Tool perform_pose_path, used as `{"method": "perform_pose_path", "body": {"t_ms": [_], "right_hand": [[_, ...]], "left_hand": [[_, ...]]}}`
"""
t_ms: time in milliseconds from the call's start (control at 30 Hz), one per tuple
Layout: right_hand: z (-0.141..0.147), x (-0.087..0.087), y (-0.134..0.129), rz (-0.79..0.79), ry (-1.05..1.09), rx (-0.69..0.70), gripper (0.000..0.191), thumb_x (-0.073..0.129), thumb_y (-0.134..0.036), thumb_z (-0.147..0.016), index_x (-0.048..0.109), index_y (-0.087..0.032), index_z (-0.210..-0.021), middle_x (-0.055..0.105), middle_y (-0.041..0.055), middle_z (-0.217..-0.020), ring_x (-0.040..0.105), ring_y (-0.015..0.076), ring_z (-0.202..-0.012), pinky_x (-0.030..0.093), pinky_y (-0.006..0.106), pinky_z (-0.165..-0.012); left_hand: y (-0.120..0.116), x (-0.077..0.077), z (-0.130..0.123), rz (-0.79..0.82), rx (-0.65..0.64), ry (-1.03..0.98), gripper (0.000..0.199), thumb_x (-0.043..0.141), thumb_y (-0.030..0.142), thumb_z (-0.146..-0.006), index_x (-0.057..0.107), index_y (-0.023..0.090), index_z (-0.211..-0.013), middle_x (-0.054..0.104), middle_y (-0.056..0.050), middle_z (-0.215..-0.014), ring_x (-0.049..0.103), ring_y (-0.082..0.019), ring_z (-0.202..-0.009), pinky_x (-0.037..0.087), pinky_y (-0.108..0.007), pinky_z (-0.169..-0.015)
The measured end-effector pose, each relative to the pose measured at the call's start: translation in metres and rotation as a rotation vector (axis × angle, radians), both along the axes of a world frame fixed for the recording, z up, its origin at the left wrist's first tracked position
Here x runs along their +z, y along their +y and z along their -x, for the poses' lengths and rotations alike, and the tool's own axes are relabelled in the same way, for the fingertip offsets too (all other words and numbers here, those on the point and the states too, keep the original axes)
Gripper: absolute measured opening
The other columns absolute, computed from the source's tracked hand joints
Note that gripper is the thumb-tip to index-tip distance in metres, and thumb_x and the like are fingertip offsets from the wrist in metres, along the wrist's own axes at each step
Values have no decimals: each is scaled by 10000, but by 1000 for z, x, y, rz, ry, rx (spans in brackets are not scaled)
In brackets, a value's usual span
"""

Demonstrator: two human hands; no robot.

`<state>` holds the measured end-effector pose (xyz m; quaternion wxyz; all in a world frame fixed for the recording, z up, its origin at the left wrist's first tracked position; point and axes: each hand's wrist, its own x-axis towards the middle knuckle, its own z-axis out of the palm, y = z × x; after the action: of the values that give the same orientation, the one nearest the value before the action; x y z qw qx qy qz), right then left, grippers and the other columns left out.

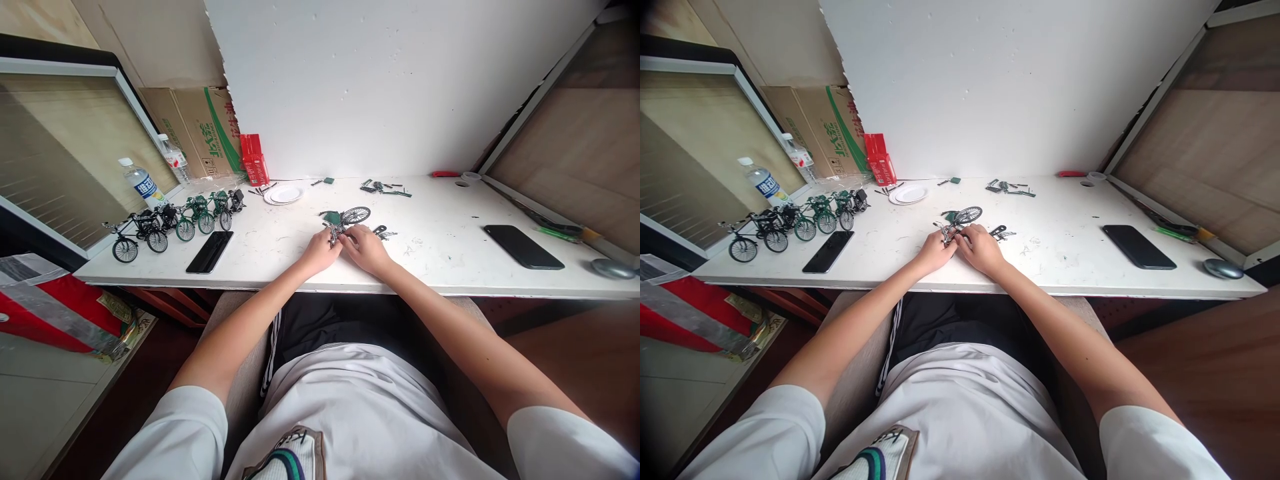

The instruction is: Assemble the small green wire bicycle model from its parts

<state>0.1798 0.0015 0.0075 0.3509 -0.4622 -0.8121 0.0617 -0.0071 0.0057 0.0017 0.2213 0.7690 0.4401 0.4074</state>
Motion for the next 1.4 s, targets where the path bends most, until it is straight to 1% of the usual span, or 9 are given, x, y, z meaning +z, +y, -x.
{"method": "perform_pose_path", "body": {"t_ms": [133,233,333,600,767,900,1067,1267,1400], "right_hand": [[0,1,0,-26,13,-10,268,521,-414,-1093,673,-221,-987,704,125,-971,636,304,-950,465,413,-758],[-1,1,0,-34,31,-13,272,545,-443,-1086,686,-223,-1014,710,130,-981,640,316,-975,479,422,-780],[-2,0,0,-37,34,2,300,514,-455,-1102,689,-224,-1023,710,139,-999,639,323,-989,487,428,-791],[-1,3,-3,-56,38,-14,287,498,-434,-1109,681,-225,-1037,664,126,-982,622,317,-990,483,429,-797],[-1,2,-3,-105,94,-67,347,464,-474,-1120,693,-226,-1039,621,115,-953,610,310,-962,482,429,-778],[-3,3,-3,-114,208,-92,448,370,-513,-1152,715,-229,-1122,627,131,-1043,631,292,-940,525,447,-816],[-4,7,-3,-64,280,-9,470,463,-591,-1123,778,-249,-1189,725,139,-1084,686,294,-953,579,442,-751],[-4,7,-4,-122,313,20,392,598,-581,-1077,808,-252,-1120,785,131,-1029,711,309,-987,590,438,-701],[-4,6,-5,-147,303,24,363,618,-568,-1074,796,-252,-1081,791,121,-1005,704,302,-983,580,429,-696]], "left_hand": [[1,-2,-1,-6,24,-9,70,644,243,-965,692,192,-965,752,-67,-878,655,-212,-787,533,-331,-789],[1,-2,-1,-22,21,-21,68,635,235,-975,684,190,-959,754,-72,-893,664,-210,-808,520,-321,-770],[0,0,0,1,24,-42,70,639,228,-981,691,181,-982,767,-84,-917,689,-215,-838,521,-314,-761],[1,-2,0,39,16,-162,126,672,282,-986,736,180,-1021,796,-93,-960,719,-221,-888,564,-324,-828],[3,-3,0,145,3,-272,228,702,387,-986,771,181,-1055,816,-92,-998,720,-193,-831,584,-298,-786],[3,0,0,259,8,-331,285,733,435,-967,772,173,-1072,824,-89,-990,710,-166,-719,575,-270,-664],[5,0,1,322,25,-359,299,766,415,-946,755,164,-1108,831,-87,-956,680,-137,-590,547,-258,-587],[6,0,2,337,13,-399,273,774,401,-943,728,164,-1070,830,-92,-959,688,-133,-595,540,-248,-569],[5,2,2,326,8,-402,246,775,387,-946,720,167,-1044,821,-79,-936,690,-126,-597,550,-244,-579]]}}
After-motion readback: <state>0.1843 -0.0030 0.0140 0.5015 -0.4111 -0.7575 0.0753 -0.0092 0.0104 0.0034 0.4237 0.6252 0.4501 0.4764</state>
